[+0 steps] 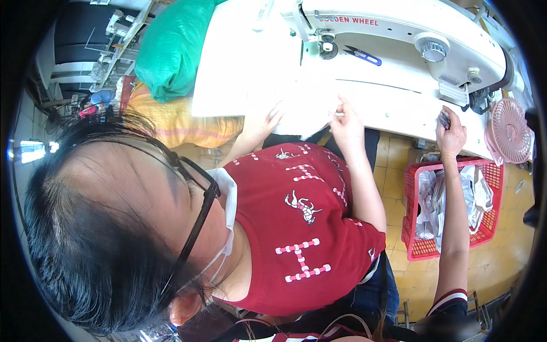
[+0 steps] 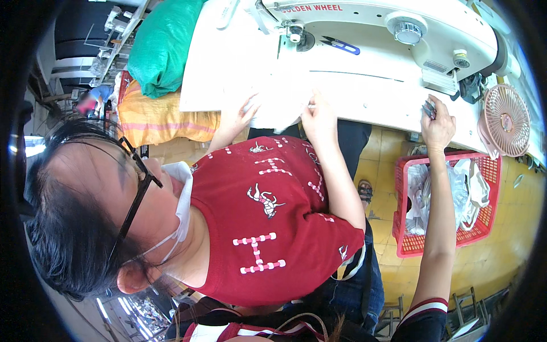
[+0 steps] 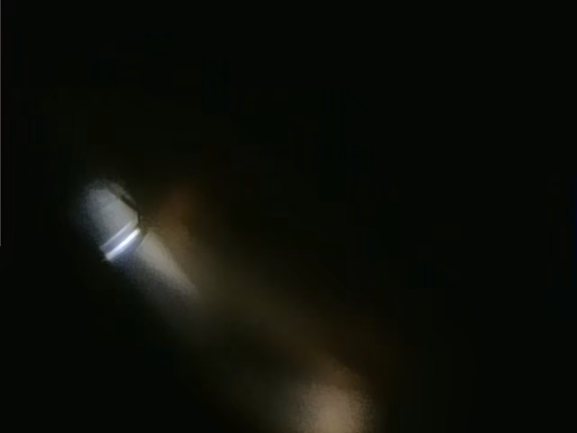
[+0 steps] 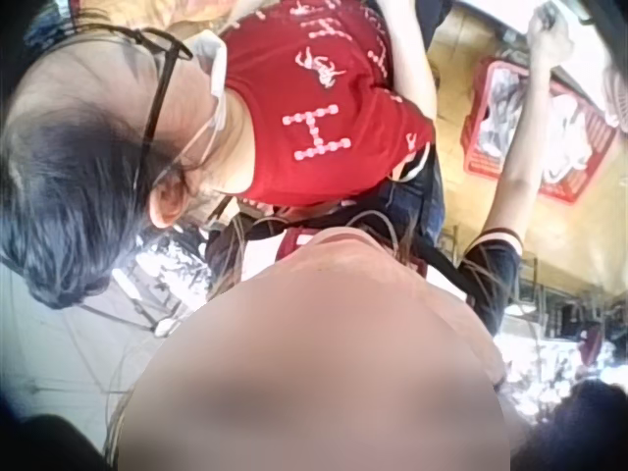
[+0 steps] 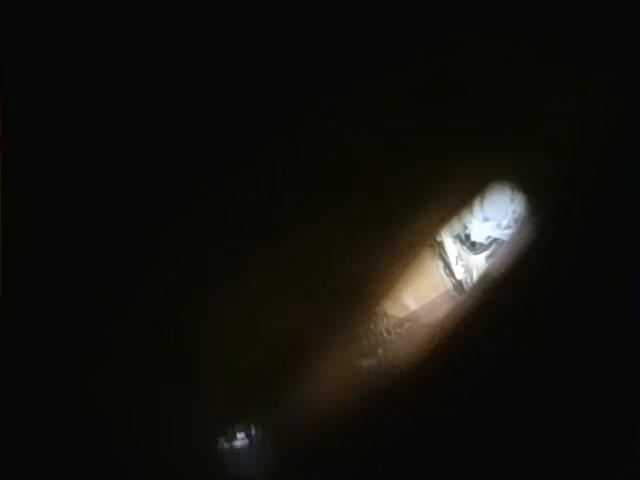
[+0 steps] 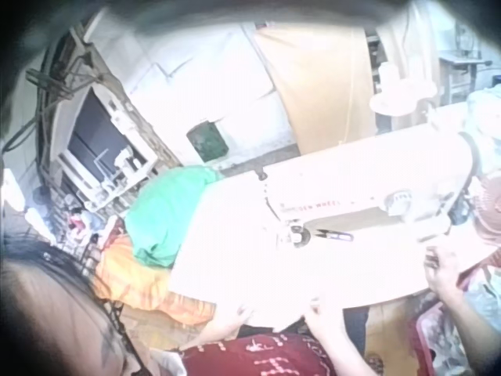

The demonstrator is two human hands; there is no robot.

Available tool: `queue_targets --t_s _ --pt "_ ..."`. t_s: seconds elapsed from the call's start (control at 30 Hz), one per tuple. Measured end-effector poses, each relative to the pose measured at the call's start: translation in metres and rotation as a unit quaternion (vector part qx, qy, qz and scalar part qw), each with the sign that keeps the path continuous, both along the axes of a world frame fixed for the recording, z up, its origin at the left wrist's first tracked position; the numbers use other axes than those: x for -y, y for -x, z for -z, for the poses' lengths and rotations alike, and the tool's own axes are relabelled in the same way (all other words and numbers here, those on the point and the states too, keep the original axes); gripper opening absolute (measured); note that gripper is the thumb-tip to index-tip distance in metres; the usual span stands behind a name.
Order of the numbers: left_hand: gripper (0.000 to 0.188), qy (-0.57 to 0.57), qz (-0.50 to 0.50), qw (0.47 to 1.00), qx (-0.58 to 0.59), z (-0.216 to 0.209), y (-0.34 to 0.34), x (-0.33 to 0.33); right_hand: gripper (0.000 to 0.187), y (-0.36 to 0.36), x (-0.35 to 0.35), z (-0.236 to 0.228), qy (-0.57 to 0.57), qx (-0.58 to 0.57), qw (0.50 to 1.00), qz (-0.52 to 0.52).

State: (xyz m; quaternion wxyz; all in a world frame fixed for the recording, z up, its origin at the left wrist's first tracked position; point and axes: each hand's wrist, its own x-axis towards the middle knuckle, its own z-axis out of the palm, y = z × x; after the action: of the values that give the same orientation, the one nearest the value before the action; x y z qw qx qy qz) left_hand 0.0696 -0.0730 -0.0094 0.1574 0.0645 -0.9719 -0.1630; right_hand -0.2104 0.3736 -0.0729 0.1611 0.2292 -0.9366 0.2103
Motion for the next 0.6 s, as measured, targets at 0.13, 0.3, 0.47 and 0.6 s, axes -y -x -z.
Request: queue_targets --t_s 0.13,0.3,0.47,0.6 --pt "0.034 0.094 0.02 0.995 -0.019 -0.0003 0.0005 0.0007 0.037 0.0005 -0.0009 -0.0006 -0.003 -0.006 1.0 -0.004" --pt "0.034 0.089 0.003 0.996 -0.008 0.0061 -0.0025 0.0013 0.036 -0.0014 0.0007 -0.0024 0.011 -0.018 1.0 -0.012" --pt "0.034 0.081 0.012 0.996 -0.026 0.0085 -0.0016 0.0022 0.034 -0.0041 0.0026 -0.0042 0.02 -0.024 1.0 -0.005" --pt "0.033 0.049 0.013 0.998 -0.029 0.0081 -0.0013 0.0018 0.032 -0.0032 0.0024 -0.0049 0.006 -0.018 1.0 -0.004"
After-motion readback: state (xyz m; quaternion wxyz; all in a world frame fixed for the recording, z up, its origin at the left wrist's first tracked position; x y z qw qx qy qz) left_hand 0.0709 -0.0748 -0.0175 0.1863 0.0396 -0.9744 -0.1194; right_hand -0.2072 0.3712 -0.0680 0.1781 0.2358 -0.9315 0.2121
